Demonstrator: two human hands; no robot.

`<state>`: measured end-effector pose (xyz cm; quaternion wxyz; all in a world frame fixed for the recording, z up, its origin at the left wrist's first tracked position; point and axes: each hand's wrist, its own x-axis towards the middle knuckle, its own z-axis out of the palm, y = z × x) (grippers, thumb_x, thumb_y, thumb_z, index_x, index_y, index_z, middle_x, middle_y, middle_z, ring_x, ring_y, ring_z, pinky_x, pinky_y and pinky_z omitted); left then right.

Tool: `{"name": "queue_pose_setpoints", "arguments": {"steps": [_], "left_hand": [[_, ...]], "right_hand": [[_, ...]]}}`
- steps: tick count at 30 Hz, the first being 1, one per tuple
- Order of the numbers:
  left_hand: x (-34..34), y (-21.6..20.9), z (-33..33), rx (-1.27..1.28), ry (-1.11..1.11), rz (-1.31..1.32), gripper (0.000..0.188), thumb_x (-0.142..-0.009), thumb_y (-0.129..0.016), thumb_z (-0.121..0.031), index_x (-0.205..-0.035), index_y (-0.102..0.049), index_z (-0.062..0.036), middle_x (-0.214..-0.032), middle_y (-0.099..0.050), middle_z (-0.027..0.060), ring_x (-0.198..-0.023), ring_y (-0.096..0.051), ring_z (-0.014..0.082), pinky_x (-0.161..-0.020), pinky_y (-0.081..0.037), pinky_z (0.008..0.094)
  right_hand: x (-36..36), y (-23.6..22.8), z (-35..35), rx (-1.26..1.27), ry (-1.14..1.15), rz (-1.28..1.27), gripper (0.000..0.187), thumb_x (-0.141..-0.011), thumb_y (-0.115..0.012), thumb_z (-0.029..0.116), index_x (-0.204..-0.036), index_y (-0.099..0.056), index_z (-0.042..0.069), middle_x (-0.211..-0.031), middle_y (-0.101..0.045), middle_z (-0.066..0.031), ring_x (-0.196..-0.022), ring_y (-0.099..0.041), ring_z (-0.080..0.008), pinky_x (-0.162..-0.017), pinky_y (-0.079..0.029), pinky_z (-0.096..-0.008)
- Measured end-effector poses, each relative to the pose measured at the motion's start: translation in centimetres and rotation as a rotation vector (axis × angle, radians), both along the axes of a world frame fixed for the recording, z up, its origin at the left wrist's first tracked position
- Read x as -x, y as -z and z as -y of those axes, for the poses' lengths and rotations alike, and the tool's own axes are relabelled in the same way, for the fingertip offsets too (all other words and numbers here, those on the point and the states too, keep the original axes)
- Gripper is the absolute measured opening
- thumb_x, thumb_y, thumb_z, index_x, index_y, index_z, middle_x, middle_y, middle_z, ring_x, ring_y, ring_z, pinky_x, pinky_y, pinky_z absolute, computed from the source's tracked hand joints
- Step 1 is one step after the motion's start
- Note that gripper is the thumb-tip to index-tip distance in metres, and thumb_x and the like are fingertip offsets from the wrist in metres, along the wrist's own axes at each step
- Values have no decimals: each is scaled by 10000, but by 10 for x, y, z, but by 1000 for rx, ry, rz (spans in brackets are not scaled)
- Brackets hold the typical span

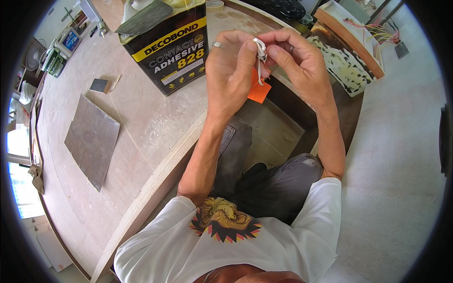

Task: The person sits on the floor and assembles an orange face mask by hand. They fold the mask edges, use scissors to trim the elastic ear loops, and tie the loops to the mask corners. The mask is handled throughout, and the final tied loops are visible.

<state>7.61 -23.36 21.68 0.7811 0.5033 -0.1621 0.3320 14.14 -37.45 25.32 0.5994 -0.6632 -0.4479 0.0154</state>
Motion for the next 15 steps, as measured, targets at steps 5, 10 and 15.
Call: {"name": "queue_pose_setpoints", "arguments": {"steps": [5,10,15], "left_hand": [[0,0,0,-9,-14,-10,176,-1045,-565,-118,-1094,-499,37,-851,-640,90,-642,-615,116,-557,-503,238],[0,0,0,-36,-1,-34,166,-1040,-567,-112,-1094,-499,30,-855,-643,97,-640,-618,128,-557,-502,246],[2,-1,0,40,71,-79,172,-1041,-576,-156,-1093,-533,2,-878,-648,78,-672,-615,127,-612,-510,254]], "right_hand": [[0,1,1,-24,-37,-8,171,-992,-648,162,-1091,-677,26,-962,-703,-15,-858,-635,-74,-794,-514,-250],[-6,4,4,-21,-16,16,159,-984,-661,168,-1056,-671,27,-919,-690,-8,-795,-622,-68,-744,-513,-239],[-6,0,4,-126,-16,-88,170,-992,-656,190,-1034,-664,25,-884,-675,-6,-789,-627,-79,-723,-527,-243]]}}
